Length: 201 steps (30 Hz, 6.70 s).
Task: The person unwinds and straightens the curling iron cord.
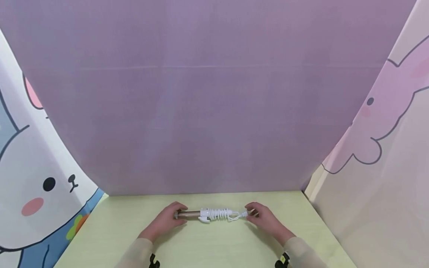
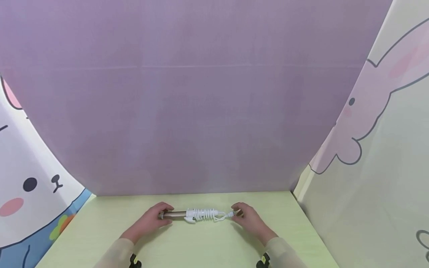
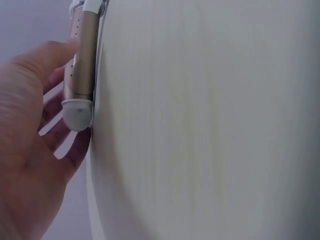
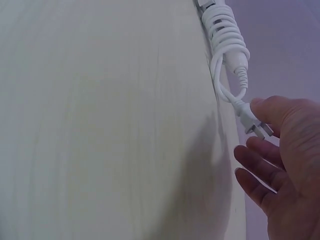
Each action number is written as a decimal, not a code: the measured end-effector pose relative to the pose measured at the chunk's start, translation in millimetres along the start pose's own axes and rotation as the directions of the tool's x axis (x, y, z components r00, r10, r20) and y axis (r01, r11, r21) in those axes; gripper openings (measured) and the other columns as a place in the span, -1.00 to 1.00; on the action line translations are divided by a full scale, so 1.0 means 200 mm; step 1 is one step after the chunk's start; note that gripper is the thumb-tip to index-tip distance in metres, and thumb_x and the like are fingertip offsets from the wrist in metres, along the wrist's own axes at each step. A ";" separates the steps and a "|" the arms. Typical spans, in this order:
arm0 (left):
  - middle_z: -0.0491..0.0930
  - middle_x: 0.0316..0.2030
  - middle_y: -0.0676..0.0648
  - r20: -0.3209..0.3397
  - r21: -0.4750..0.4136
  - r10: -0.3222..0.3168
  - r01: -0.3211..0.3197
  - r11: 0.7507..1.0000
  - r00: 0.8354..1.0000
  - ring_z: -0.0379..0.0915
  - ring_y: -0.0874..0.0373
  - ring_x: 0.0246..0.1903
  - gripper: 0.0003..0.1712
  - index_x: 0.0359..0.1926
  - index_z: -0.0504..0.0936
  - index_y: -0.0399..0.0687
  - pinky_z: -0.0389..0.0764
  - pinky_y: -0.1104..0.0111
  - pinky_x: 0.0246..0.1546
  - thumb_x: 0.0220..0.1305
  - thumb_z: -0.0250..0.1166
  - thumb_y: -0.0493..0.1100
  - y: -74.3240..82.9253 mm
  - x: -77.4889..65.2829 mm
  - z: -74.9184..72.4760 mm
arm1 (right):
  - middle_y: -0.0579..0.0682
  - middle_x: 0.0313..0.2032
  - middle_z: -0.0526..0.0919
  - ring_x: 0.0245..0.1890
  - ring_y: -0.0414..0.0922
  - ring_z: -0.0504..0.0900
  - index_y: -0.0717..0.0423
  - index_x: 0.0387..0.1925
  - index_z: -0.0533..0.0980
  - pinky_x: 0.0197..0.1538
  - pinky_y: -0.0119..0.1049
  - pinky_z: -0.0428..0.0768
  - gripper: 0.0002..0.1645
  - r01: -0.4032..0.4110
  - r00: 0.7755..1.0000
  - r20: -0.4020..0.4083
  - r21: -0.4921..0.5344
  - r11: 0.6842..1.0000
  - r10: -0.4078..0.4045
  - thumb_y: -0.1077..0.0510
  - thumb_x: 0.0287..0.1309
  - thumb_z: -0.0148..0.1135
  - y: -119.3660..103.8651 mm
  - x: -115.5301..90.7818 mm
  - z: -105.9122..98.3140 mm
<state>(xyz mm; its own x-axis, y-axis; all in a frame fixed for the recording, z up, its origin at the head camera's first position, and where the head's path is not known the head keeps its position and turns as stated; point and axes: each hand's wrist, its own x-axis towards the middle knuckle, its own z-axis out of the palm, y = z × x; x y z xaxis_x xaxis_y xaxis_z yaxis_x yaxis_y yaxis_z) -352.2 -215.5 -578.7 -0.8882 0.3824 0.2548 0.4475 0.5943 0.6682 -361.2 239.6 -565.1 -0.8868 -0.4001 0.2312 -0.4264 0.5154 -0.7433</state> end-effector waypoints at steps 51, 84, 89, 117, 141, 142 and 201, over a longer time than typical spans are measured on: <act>0.56 -0.07 0.13 0.056 -0.032 -0.008 0.010 0.999 0.998 0.51 0.23 -0.10 -0.76 0.18 0.70 0.08 0.59 0.20 0.04 0.59 0.40 -0.07 0.08 0.02 0.02 | -0.06 -0.21 0.75 -0.22 -0.20 0.69 0.30 0.10 0.68 -0.12 -0.34 0.71 -0.68 -0.038 0.991 -0.124 0.079 0.996 0.048 0.39 0.34 0.49 -0.09 0.02 0.04; 0.61 -0.02 0.06 0.032 -0.117 0.018 -0.014 0.993 0.999 0.52 0.17 -0.11 -0.71 0.21 0.73 0.00 0.57 0.30 -0.05 0.58 0.43 -0.06 0.19 0.06 -0.05 | 0.17 0.08 0.68 0.08 0.11 0.72 0.18 -0.06 0.75 0.10 -0.11 0.77 -0.73 0.142 0.950 -0.306 0.255 0.957 -0.059 0.38 0.22 0.61 -0.23 0.01 0.07; 0.62 0.00 0.04 0.033 -0.132 0.018 -0.013 0.991 0.999 0.53 0.17 -0.10 -0.71 0.21 0.73 0.00 0.59 0.31 -0.04 0.58 0.42 -0.07 0.19 0.05 -0.05 | 0.22 0.02 0.76 0.05 0.15 0.76 0.28 0.03 0.66 0.05 -0.33 0.73 -0.62 0.070 0.968 -0.250 0.351 0.934 0.021 0.40 0.23 0.60 -0.22 0.01 0.07; 0.59 0.01 0.00 0.009 -0.127 0.024 -0.023 0.992 1.000 0.50 0.17 -0.11 -0.69 0.23 0.75 -0.01 0.56 0.31 -0.02 0.57 0.43 -0.07 0.21 0.05 -0.04 | 0.21 -0.13 0.74 -0.22 -0.05 0.65 0.34 0.06 0.67 -0.40 -0.29 0.70 -0.65 -0.092 0.985 -0.107 0.335 0.938 0.135 0.41 0.28 0.54 -0.27 0.02 0.06; 0.58 0.00 0.04 0.013 -0.151 0.011 -0.009 0.989 1.000 0.53 0.14 -0.08 -0.69 0.22 0.75 0.04 0.59 0.30 0.02 0.55 0.45 -0.07 0.24 0.04 -0.06 | 0.20 -0.13 0.74 -0.24 -0.11 0.67 0.44 0.07 0.64 -0.15 -0.28 0.75 -0.69 -0.137 0.973 -0.100 0.465 0.874 0.206 0.40 0.36 0.47 -0.29 0.00 0.07; 0.58 0.00 0.03 0.014 -0.158 0.008 -0.006 0.988 1.000 0.53 0.14 -0.08 -0.69 0.22 0.75 0.04 0.58 0.30 0.01 0.55 0.45 -0.08 0.24 0.04 -0.06 | 0.21 -0.11 0.74 -0.22 -0.10 0.69 0.45 0.08 0.64 -0.12 -0.28 0.76 -0.68 -0.135 0.974 -0.100 0.473 0.870 0.206 0.40 0.37 0.47 -0.29 0.00 0.07; 0.59 0.03 -0.01 -0.006 -0.209 0.039 -0.039 0.977 0.999 0.50 0.10 -0.08 -0.68 0.25 0.74 0.10 0.53 0.29 -0.02 0.55 0.45 -0.11 0.25 0.06 -0.06 | 0.15 -0.09 0.79 -0.14 -0.17 0.78 0.50 0.09 0.60 0.01 -0.25 0.78 -0.60 -0.041 0.995 -0.052 0.541 0.840 0.083 0.38 0.31 0.54 -0.20 -0.04 0.11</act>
<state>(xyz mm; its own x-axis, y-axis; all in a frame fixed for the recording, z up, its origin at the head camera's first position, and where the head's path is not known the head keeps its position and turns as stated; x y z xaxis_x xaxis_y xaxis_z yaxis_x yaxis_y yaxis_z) -340.7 -190.0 -533.3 -0.8708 0.4012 0.2843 0.4501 0.4176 0.7893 -334.2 205.4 -551.7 -0.9271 -0.3160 0.2016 -0.2250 0.0391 -0.9736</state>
